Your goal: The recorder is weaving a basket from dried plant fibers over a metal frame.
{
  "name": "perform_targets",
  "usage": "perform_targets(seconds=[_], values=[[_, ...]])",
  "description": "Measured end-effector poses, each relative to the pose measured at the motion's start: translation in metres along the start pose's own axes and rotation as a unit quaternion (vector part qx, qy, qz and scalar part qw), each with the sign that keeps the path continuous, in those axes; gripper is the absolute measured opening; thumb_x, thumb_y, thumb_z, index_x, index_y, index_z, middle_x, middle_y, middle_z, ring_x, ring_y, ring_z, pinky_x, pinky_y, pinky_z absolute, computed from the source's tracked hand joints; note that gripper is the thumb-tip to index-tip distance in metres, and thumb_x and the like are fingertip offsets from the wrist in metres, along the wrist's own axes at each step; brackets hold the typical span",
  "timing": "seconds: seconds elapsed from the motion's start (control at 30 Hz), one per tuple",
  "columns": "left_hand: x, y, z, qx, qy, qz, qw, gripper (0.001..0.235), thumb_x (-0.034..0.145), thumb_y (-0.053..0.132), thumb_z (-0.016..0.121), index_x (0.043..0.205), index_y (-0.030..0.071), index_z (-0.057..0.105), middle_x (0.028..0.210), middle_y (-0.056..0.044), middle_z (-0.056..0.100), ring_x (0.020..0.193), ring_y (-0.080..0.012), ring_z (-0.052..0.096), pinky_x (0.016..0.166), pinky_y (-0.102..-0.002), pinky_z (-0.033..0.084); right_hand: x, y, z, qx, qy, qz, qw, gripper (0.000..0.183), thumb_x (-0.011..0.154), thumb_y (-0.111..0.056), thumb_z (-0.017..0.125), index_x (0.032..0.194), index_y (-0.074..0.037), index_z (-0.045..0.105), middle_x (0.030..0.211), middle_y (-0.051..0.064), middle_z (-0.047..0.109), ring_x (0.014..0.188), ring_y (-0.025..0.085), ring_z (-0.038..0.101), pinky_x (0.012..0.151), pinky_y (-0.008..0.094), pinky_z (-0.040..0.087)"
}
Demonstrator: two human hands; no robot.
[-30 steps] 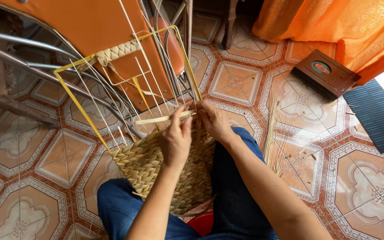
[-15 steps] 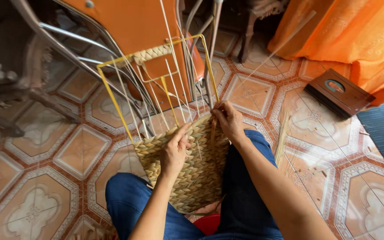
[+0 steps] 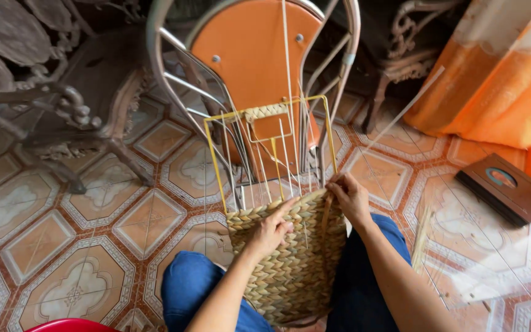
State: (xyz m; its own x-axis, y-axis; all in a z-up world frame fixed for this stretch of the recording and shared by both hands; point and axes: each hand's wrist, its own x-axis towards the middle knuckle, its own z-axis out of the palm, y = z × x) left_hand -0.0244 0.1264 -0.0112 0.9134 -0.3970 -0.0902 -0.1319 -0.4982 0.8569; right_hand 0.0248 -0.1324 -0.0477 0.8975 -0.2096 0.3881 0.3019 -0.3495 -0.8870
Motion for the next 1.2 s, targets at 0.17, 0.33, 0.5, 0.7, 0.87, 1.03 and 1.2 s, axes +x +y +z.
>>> perform_targets(seconds=[0.17, 0.33, 0.5, 0.7, 0.87, 1.03, 1.2], values=[[0.0, -0.021, 0.008, 0.0, 0.068, 0.029, 0.997, 0.051, 0.104, 0.018, 0.055, 0.152, 0.032, 0.048, 0.088, -0.003, 0.08, 0.058, -0.0099, 0.072, 0.057, -0.028, 0.062, 0.0, 0.008, -0.001, 0.037, 0.002, 0.041, 0.998, 0.006, 0.095, -0.01, 0.07, 0.097, -0.005, 0.068, 0.08, 0.003, 0.073, 0.071, 0.006, 0.066, 0.065, 0.024, 0.054], [0.001, -0.01, 0.003, 0.013, 0.039, -0.017, 0.999, 0.05, 0.102, 0.025, 0.055, 0.151, 0.032, 0.046, 0.091, -0.001, 0.079, 0.06, -0.0096, 0.073, 0.055, -0.025, 0.062, 0.004, 0.0, -0.002, 0.017, -0.015, 0.035, 0.999, 0.006, 0.095, -0.01, 0.069, 0.096, -0.004, 0.067, 0.085, 0.003, 0.076, 0.078, 0.007, 0.07, 0.069, 0.025, 0.056], [0.001, 0.003, -0.002, 0.037, 0.045, 0.0, 0.998, 0.05, 0.1, 0.027, 0.059, 0.148, 0.031, 0.049, 0.086, -0.001, 0.079, 0.057, -0.0117, 0.073, 0.054, -0.025, 0.059, 0.017, -0.013, -0.013, -0.038, -0.046, 0.055, 0.997, 0.009, 0.095, -0.011, 0.07, 0.096, -0.002, 0.068, 0.084, 0.008, 0.075, 0.074, 0.012, 0.069, 0.066, 0.029, 0.055], [0.012, -0.011, 0.003, 0.075, 0.177, 0.092, 0.977, 0.022, 0.101, 0.028, 0.063, 0.119, 0.021, 0.074, 0.074, -0.002, 0.078, 0.057, -0.0094, 0.072, 0.049, -0.029, 0.056, 0.043, -0.018, -0.026, -0.165, -0.148, 0.072, 0.972, 0.014, 0.09, -0.016, 0.073, 0.095, -0.003, 0.073, 0.078, 0.007, 0.077, 0.067, 0.013, 0.073, 0.062, 0.029, 0.058], [0.003, 0.008, -0.009, -0.059, 0.151, -0.045, 0.986, 0.022, 0.099, 0.024, 0.06, 0.114, 0.016, 0.074, 0.061, -0.002, 0.073, 0.049, -0.0108, 0.071, 0.045, -0.026, 0.055, 0.049, -0.033, -0.03, -0.222, -0.219, 0.026, 0.95, 0.015, 0.093, -0.019, 0.071, 0.096, -0.005, 0.075, 0.078, 0.006, 0.078, 0.069, 0.014, 0.075, 0.066, 0.029, 0.058], [-0.011, 0.033, -0.021, 0.004, 0.156, -0.078, 0.985, 0.028, 0.1, 0.027, 0.06, 0.123, 0.017, 0.07, 0.057, -0.004, 0.071, 0.043, -0.0128, 0.066, 0.043, -0.03, 0.052, 0.043, -0.038, -0.03, -0.174, -0.196, 0.014, 0.965, 0.018, 0.094, -0.019, 0.069, 0.103, -0.005, 0.074, 0.084, 0.006, 0.079, 0.072, 0.013, 0.076, 0.067, 0.03, 0.061], [0.006, 0.043, 0.021, 0.121, 0.214, 0.098, 0.964, 0.037, 0.1, 0.031, 0.07, 0.131, 0.013, 0.062, 0.075, 0.0, 0.075, 0.049, -0.0114, 0.067, 0.038, -0.029, 0.051, 0.039, -0.041, -0.031, -0.171, -0.202, 0.015, 0.964, 0.017, 0.097, -0.018, 0.067, 0.106, -0.005, 0.073, 0.083, 0.006, 0.078, 0.071, 0.013, 0.077, 0.068, 0.029, 0.063]])
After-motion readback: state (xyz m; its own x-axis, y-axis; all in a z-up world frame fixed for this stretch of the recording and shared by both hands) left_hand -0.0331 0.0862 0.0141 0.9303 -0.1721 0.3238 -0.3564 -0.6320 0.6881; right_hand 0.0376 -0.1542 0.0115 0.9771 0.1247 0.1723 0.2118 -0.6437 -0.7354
